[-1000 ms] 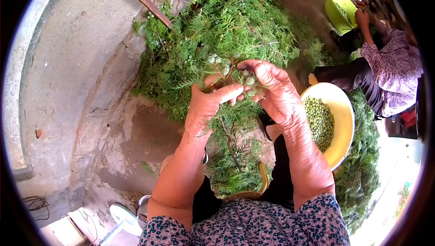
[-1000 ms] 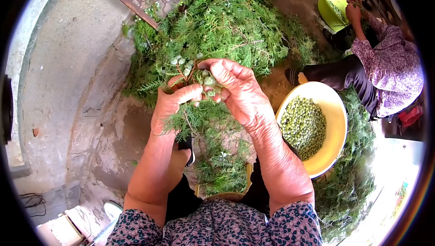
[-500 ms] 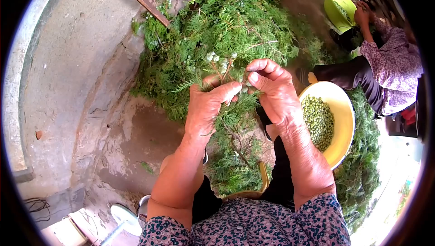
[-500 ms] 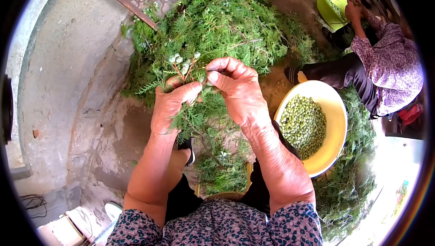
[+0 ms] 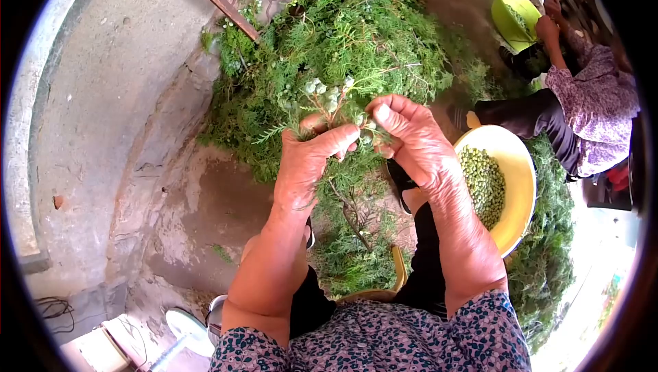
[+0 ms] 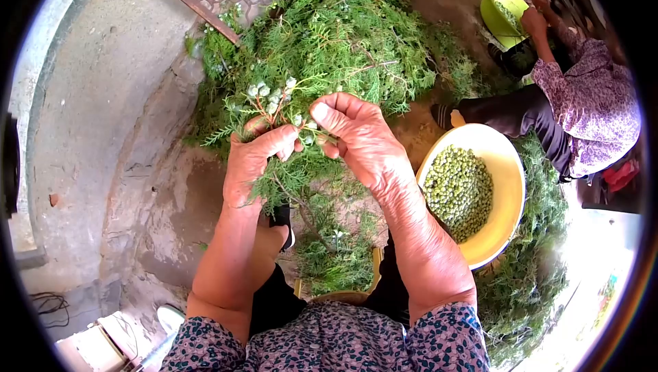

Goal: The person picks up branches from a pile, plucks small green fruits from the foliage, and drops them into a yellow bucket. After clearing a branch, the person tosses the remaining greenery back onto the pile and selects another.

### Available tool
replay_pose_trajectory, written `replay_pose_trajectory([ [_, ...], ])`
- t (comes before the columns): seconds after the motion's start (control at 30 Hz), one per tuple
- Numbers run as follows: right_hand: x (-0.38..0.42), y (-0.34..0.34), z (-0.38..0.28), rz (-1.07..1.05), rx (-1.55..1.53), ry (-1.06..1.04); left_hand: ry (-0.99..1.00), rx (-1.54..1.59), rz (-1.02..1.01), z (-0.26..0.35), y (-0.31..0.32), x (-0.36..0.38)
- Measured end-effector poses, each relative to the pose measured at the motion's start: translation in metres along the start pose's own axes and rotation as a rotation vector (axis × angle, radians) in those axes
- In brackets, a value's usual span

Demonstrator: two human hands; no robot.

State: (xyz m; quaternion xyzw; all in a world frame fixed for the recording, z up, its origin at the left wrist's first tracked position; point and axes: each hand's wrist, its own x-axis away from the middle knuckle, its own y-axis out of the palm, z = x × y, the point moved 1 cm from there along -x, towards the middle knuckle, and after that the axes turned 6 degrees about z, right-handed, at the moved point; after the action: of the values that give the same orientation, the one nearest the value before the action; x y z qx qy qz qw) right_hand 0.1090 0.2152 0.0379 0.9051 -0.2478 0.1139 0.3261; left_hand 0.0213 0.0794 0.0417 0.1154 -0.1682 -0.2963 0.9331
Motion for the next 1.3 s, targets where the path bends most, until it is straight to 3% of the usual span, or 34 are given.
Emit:
replay_pose_trajectory([
  [0.27, 0.005, 0.002, 0.004, -0.018, -0.015, 0.118, -0.017, -0.005, 0.014, 0.001, 0.001, 0.002],
  [0.37, 0.005, 0.005, 0.003, 0.116, 0.124, -0.153, -0.055, -0.026, 0.008, -0.003, 0.002, 0.002],
  [0.4, 0.007, 0.007, -0.002, 0.116, 0.125, -0.154, -0.054, -0.026, 0.007, -0.001, 0.003, 0.003],
  [0.47, 0.011, 0.008, -0.013, 0.385, 0.291, -0.282, -0.051, 0.000, 0.060, 0.004, 0.006, 0.005],
  [0.53, 0.004, 0.000, -0.017, 0.282, 0.021, -0.333, -0.008, 0.010, 0.023, 0.001, 0.002, 0.002],
  [0.63, 0.004, -0.003, -0.012, 0.173, -0.097, -0.216, -0.047, 0.020, 0.018, -0.002, 0.000, -0.002],
  [0.73, 0.006, -0.004, -0.006, 0.004, -0.057, -0.050, -0.023, 0.040, -0.023, 0.002, 0.005, 0.001],
  [1.0, 0.009, 0.004, -0.001, 0.005, 0.225, -0.092, -0.074, -0.080, -0.019, -0.003, 0.005, 0.002],
  [1.1, 0.010, 0.008, -0.003, 0.042, 0.322, -0.225, -0.061, -0.048, 0.008, -0.003, 0.009, 0.003],
  [1.3, 0.003, -0.003, -0.012, 0.095, -0.319, -0.108, -0.075, 0.132, -0.017, -0.004, 0.003, -0.004],
])
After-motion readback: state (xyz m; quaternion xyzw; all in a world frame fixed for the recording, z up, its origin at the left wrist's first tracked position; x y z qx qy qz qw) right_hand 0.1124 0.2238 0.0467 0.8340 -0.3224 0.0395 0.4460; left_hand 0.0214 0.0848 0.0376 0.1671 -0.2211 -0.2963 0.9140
